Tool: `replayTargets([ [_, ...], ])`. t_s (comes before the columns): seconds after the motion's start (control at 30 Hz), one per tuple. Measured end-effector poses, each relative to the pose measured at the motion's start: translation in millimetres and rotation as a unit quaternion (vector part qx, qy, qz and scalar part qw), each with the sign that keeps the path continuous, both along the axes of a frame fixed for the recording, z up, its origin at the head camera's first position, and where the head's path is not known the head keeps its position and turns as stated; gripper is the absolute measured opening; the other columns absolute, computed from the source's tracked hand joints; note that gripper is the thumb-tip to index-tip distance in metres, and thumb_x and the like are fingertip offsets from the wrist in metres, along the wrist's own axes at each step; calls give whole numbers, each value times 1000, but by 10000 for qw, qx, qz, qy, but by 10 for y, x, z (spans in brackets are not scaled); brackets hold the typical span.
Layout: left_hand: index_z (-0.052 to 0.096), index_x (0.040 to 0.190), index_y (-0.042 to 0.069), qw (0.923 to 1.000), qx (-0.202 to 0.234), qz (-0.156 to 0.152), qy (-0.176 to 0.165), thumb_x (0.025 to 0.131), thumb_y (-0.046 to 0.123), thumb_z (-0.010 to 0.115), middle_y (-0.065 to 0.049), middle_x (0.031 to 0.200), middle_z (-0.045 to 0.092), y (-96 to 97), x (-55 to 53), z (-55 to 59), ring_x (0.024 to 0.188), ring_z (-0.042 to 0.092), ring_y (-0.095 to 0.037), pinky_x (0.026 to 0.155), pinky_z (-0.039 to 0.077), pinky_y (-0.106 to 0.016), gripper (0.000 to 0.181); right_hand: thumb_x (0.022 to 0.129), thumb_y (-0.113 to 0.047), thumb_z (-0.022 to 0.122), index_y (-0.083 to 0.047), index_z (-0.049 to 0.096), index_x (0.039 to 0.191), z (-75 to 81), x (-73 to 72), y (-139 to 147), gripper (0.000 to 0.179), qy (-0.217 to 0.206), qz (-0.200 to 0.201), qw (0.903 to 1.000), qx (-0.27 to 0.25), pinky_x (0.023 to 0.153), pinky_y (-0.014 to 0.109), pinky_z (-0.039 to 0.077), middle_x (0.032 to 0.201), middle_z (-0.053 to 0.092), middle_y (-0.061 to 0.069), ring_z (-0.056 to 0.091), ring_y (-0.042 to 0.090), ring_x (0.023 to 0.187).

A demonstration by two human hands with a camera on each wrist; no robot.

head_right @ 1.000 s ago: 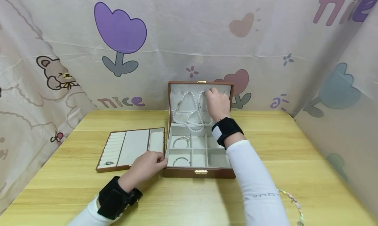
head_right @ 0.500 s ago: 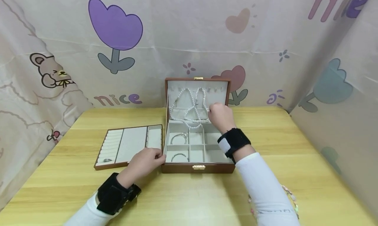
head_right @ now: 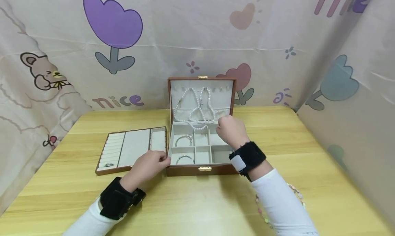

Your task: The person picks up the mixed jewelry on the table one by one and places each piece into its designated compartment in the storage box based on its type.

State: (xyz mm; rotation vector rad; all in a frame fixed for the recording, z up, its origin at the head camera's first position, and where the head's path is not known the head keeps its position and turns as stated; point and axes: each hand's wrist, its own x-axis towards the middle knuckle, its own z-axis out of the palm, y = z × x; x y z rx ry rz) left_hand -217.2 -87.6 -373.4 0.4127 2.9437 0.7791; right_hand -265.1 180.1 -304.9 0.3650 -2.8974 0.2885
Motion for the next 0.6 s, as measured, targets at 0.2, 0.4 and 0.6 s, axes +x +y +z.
replayTargets([
  [0.2,37,55,16,10000,-18,7,0,85,25,51,5,52,31,-4,-9,7,47,32,-11,46,22,-23,34,83,-15,61,-3,69,80,-33,190,56,14,133,-7,9999,76,62,39,51,85,70,13,63,22,68],
  [0.4,38,54,16,10000,10,-24,24,85,25,51,4,53,31,-9,-15,0,47,32,-11,46,22,-23,35,81,-14,63,-5,66,73,-148,386,162,12,165,-45,9997,167,61,38,51,83,70,11,64,21,69],
  [0.6,38,55,16,10000,21,-29,-6,85,25,51,4,52,31,-7,-14,6,47,32,-11,47,22,-23,34,80,-14,64,-4,67,73,-214,561,260,12,181,-122,9996,160,57,35,49,78,68,10,58,15,62],
])
